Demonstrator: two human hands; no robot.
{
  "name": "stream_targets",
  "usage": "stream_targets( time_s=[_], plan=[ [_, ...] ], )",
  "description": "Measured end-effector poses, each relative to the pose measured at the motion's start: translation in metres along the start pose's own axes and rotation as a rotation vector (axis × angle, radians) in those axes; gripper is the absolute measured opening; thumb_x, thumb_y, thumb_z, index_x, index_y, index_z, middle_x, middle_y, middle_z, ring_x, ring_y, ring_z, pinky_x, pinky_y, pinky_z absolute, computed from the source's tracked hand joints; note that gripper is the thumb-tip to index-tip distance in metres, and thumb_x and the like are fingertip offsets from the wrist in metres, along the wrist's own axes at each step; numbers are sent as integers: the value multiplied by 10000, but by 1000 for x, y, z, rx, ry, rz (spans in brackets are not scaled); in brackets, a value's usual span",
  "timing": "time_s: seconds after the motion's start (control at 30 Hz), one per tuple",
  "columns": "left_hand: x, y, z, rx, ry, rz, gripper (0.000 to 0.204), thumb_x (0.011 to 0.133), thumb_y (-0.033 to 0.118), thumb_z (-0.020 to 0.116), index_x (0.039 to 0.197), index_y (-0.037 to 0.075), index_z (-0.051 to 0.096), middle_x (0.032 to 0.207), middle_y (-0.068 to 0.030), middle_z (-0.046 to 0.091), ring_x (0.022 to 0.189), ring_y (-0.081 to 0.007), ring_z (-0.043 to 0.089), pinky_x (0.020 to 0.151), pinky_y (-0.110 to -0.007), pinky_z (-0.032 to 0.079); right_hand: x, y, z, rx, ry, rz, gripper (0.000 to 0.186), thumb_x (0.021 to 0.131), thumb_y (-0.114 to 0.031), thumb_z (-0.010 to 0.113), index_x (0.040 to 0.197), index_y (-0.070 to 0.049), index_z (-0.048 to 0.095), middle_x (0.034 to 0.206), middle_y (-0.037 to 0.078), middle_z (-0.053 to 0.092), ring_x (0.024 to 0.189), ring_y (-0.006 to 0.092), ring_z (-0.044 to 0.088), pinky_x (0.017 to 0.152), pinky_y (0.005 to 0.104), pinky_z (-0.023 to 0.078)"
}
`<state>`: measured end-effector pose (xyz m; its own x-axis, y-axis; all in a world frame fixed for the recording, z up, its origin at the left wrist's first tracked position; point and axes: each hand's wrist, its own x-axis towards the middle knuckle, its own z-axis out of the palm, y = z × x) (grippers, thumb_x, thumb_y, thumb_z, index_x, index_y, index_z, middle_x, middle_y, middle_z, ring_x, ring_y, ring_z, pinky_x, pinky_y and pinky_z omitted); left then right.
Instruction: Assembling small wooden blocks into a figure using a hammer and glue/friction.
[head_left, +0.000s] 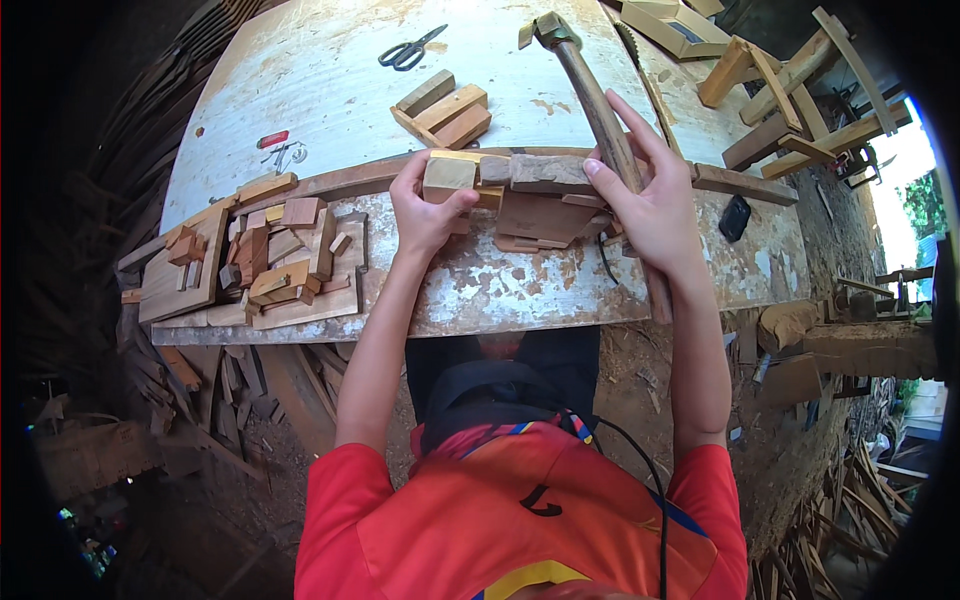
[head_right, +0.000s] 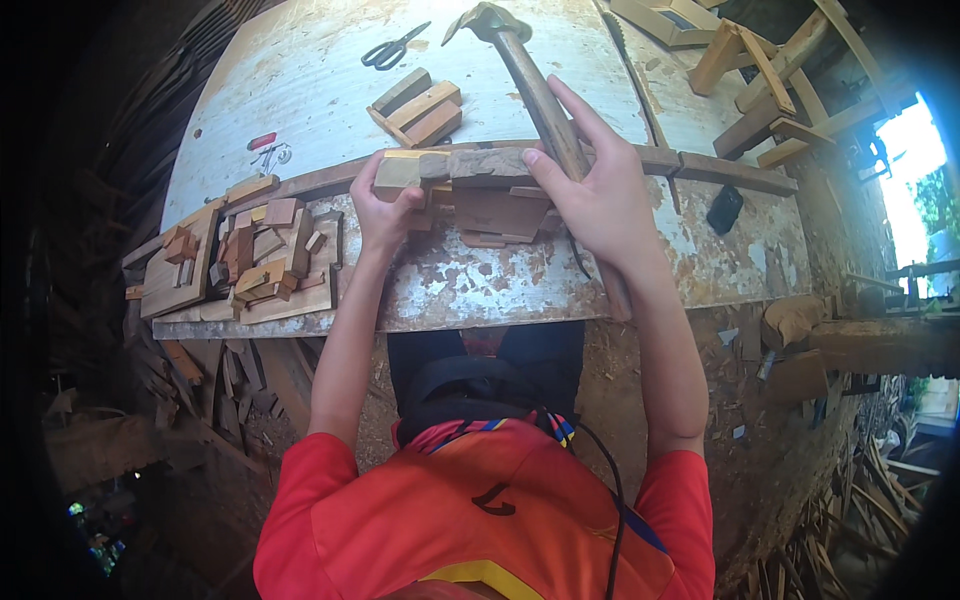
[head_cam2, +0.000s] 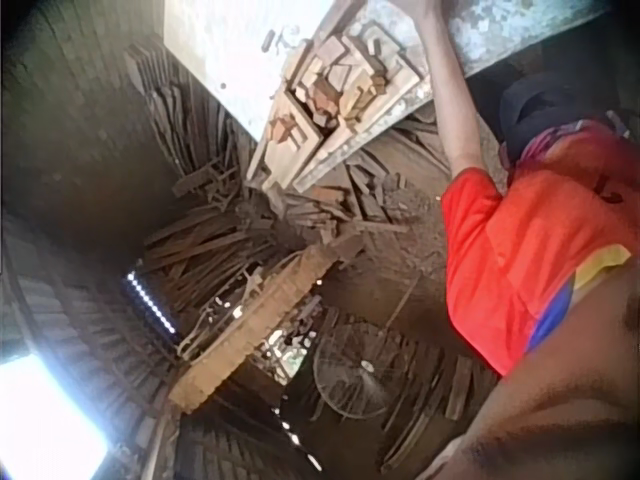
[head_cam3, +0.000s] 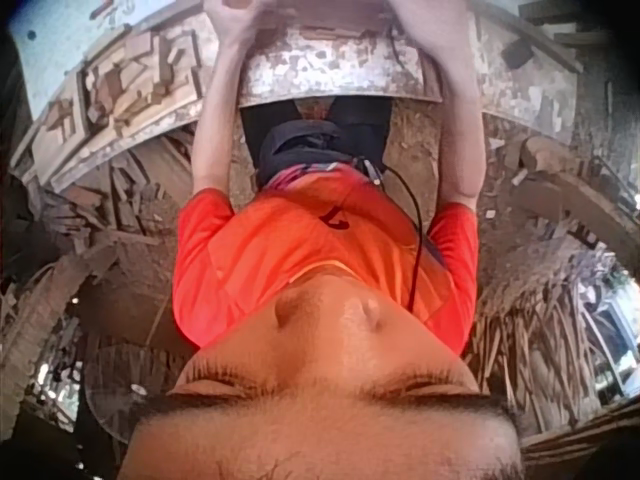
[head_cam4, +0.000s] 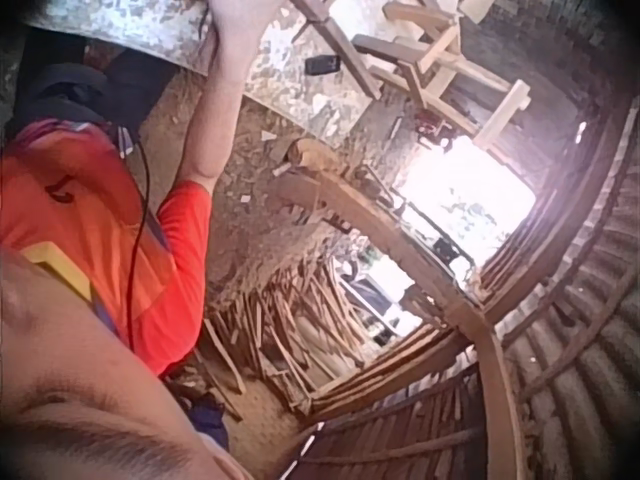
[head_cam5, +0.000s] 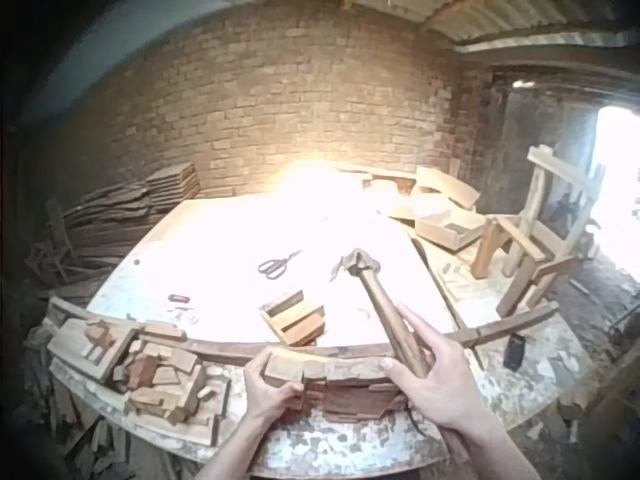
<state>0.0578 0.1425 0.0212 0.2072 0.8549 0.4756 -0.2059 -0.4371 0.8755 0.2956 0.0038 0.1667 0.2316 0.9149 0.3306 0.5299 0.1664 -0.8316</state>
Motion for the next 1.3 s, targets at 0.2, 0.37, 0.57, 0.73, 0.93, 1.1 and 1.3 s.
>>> stream_targets(
  time_s=[0.2, 0.37, 0.57, 0.73, 0.93, 1.1, 1.3],
  plan=[
    [-9, 15, 5, 98, 39, 15, 660, 774, 445, 1036, 1160, 5, 731, 1027, -58, 785, 957, -142, 753, 876, -311, 602, -26, -49, -26, 128, 123, 13, 728, 1002, -142, 753, 1665, -11, 483, 1112, 151, 762, 799, 115, 693, 716, 266, 564],
    [-13, 14, 15, 62, 86, -5, 598, 789, 390, 1033, 1139, 8, 734, 1005, -58, 786, 943, -141, 753, 854, -304, 597, -71, -101, -62, 498, 257, -83, 699, 1081, -285, 628, 1589, 124, 376, 977, 162, 652, 428, 64, 481, 347, 188, 373],
    [-21, 18, 11, 127, 117, 30, 580, 777, 374, 1041, 1108, 4, 740, 998, -70, 791, 930, -146, 753, 847, -311, 596, -113, -87, -50, 561, -51, 458, 808, 1068, -366, 671, 1653, 92, 352, 954, 117, 625, 423, 66, 469, 337, 198, 359],
    [-23, 19, 12, 170, 133, 49, 603, 749, 379, 1055, 1080, -8, 732, 983, -72, 788, 921, -155, 752, 850, -318, 596, -128, -104, -78, 670, 63, 288, 832, 1099, -325, 632, 1709, 70, 227, 948, 117, 609, 442, 74, 507, 323, 204, 373],
    [-28, 18, 10, 139, 138, 37, 593, 748, 364, 1059, 1071, -5, 724, 971, -65, 776, 918, -152, 747, 845, -313, 591, -124, -82, -71, 628, 45, 248, 671, 1096, -306, 622, 1634, 1, 364, 934, 88, 582, 465, 95, 485, 387, 224, 387],
    [-31, 19, 6, 134, 163, 29, 604, 796, 392, 1027, 1123, -10, 716, 1002, -52, 759, 940, -143, 727, 868, -313, 583, -115, -108, -82, 587, -5, 464, 782, 1076, -349, 649, 1703, 1, 339, 912, 61, 581, 454, 66, 451, 379, 212, 353],
    [-34, 17, 6, 160, 143, 63, 627, 830, 426, 1004, 1165, -17, 713, 1031, -40, 745, 967, -137, 710, 888, -314, 576, -113, -88, -75, 701, 143, -13, 555, 1141, -263, 508, 1579, 37, 348, 927, 64, 546, 465, 60, 484, 352, 205, 410]
  ],
)
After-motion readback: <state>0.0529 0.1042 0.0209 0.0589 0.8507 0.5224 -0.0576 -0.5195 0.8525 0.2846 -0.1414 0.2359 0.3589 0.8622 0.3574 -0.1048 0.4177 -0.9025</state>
